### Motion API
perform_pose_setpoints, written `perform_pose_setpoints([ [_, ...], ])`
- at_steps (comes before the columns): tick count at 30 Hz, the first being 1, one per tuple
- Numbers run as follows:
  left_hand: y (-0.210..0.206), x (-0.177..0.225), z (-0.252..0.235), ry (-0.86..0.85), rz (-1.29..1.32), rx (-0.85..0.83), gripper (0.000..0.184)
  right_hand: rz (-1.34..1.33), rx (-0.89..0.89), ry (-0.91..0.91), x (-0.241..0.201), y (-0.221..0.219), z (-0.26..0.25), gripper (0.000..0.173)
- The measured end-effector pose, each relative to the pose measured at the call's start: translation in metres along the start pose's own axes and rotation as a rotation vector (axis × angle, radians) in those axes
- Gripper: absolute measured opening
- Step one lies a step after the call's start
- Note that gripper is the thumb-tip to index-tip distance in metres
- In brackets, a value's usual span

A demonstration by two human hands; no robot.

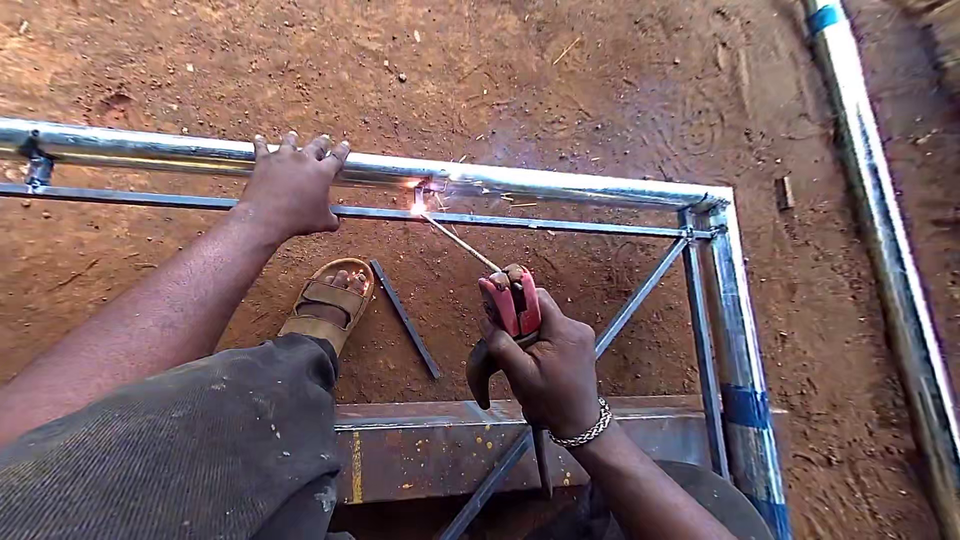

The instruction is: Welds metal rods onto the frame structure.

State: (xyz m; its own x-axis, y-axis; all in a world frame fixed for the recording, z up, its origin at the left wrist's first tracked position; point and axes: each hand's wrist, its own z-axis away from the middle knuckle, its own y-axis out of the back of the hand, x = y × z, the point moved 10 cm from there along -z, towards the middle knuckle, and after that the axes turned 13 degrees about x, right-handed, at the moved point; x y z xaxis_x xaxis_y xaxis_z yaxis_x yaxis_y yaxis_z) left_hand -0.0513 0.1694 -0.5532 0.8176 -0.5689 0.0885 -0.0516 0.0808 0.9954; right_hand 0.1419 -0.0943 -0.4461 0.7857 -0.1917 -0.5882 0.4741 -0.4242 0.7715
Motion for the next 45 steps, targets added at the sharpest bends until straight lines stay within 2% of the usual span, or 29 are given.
perform_pose_setpoints([
  [10, 0.0, -0.002, 0.001, 0.0, -0.025, -0.006, 0.103, 0.002, -0.004, 0.0, 0.001, -0.001, 0.0, 0.033],
  [13, 0.011, -0.002, 0.005, 0.065, 0.058, 0.083, 0.085, -0.02, 0.021, -0.018, 0.002, 0.003, 0.002, 0.042],
  [16, 0.002, 0.0, 0.001, -0.017, 0.049, 0.031, 0.102, -0.061, 0.062, -0.028, 0.002, 0.012, -0.002, 0.041],
  [18, 0.0, 0.0, 0.0, -0.023, 0.039, 0.018, 0.105, -0.087, 0.08, -0.023, 0.002, 0.018, -0.005, 0.042],
  [25, -0.001, 0.001, -0.002, -0.019, -0.017, -0.014, 0.106, -0.152, 0.114, 0.001, 0.005, 0.028, -0.006, 0.035],
  [45, -0.001, 0.001, -0.004, -0.024, -0.051, -0.028, 0.107, -0.208, 0.189, -0.017, 0.006, 0.047, -0.009, 0.033],
])
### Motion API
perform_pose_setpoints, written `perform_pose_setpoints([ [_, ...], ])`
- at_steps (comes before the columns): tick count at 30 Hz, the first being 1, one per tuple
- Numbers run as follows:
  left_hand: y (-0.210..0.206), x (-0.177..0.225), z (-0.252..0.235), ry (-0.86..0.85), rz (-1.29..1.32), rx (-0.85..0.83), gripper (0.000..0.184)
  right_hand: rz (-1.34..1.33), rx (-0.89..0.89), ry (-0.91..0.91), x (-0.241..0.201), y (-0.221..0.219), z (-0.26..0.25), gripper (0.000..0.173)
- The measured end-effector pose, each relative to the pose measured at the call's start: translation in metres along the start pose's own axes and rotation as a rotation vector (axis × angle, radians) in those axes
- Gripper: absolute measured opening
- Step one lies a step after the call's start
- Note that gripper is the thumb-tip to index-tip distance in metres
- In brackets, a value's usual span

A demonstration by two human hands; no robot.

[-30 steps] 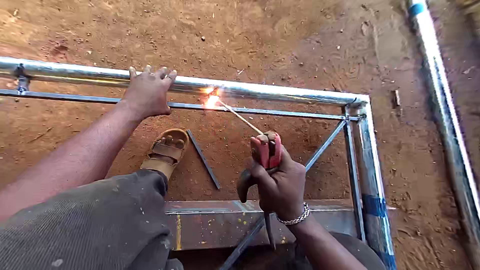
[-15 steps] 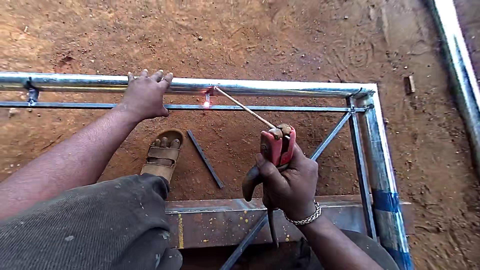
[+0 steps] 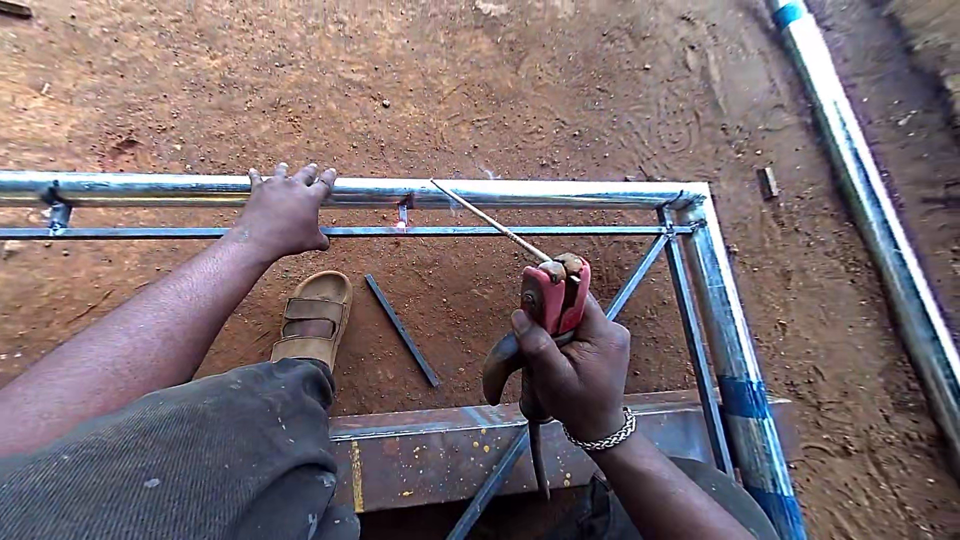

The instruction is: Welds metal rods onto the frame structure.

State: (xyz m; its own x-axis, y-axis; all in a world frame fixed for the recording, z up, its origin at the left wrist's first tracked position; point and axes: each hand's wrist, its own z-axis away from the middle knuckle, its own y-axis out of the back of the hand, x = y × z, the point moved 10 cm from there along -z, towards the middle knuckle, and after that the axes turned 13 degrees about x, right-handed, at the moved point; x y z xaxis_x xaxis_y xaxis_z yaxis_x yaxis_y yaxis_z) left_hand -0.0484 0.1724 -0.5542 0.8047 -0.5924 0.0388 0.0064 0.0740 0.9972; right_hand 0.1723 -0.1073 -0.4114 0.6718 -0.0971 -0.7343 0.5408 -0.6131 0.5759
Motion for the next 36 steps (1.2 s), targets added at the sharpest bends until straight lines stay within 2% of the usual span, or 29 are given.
perform_pose_setpoints([
  [5, 0.002, 0.0, 0.001, 0.003, 0.034, 0.02, 0.106, -0.008, 0.019, -0.04, 0.003, 0.003, 0.0, 0.033],
  [9, 0.003, 0.001, 0.002, 0.01, 0.03, 0.004, 0.106, -0.002, 0.069, -0.158, 0.021, 0.019, -0.002, 0.042],
  [11, 0.002, 0.001, 0.002, 0.007, 0.029, 0.023, 0.106, -0.087, 0.106, -0.273, 0.038, 0.033, 0.001, 0.047],
  [15, 0.003, 0.005, 0.002, 0.019, 0.019, -0.011, 0.106, -0.435, 0.24, -0.577, 0.07, 0.072, 0.022, 0.033],
  [20, 0.005, 0.002, -0.006, 0.007, -0.019, -0.208, 0.115, -0.537, 0.361, -0.801, 0.102, 0.126, 0.059, 0.02],
  [21, 0.013, 0.006, -0.007, -0.039, -0.01, -0.211, 0.109, -0.537, 0.369, -0.8, 0.104, 0.133, 0.068, 0.019],
  [22, 0.025, 0.015, -0.007, -0.107, 0.028, -0.159, 0.095, -0.541, 0.369, -0.793, 0.104, 0.138, 0.076, 0.019],
  [24, 0.053, 0.052, 0.002, -0.286, 0.164, -0.011, 0.063, -0.568, 0.426, -0.782, 0.095, 0.143, 0.094, 0.016],
  [25, 0.055, 0.077, 0.013, -0.372, 0.221, -0.018, 0.052, -0.55, 0.455, -0.8, 0.088, 0.147, 0.106, 0.013],
  [27, 0.03, 0.129, 0.043, -0.516, 0.273, -0.191, 0.038, -0.482, 0.45, -0.862, 0.07, 0.153, 0.127, 0.011],
  [30, -0.053, 0.175, 0.078, -0.636, 0.17, -0.519, 0.039, -0.468, 0.424, -0.947, 0.035, 0.159, 0.146, 0.007],
  [33, -0.127, 0.188, 0.077, -0.693, -0.029, -0.647, 0.034, -0.407, 0.514, -1.026, 0.007, 0.171, 0.165, 0.015],
  [36, -0.161, 0.196, 0.077, -0.685, -0.212, -0.71, 0.027, -0.29, 0.628, -1.201, -0.004, 0.189, 0.189, 0.021],
])
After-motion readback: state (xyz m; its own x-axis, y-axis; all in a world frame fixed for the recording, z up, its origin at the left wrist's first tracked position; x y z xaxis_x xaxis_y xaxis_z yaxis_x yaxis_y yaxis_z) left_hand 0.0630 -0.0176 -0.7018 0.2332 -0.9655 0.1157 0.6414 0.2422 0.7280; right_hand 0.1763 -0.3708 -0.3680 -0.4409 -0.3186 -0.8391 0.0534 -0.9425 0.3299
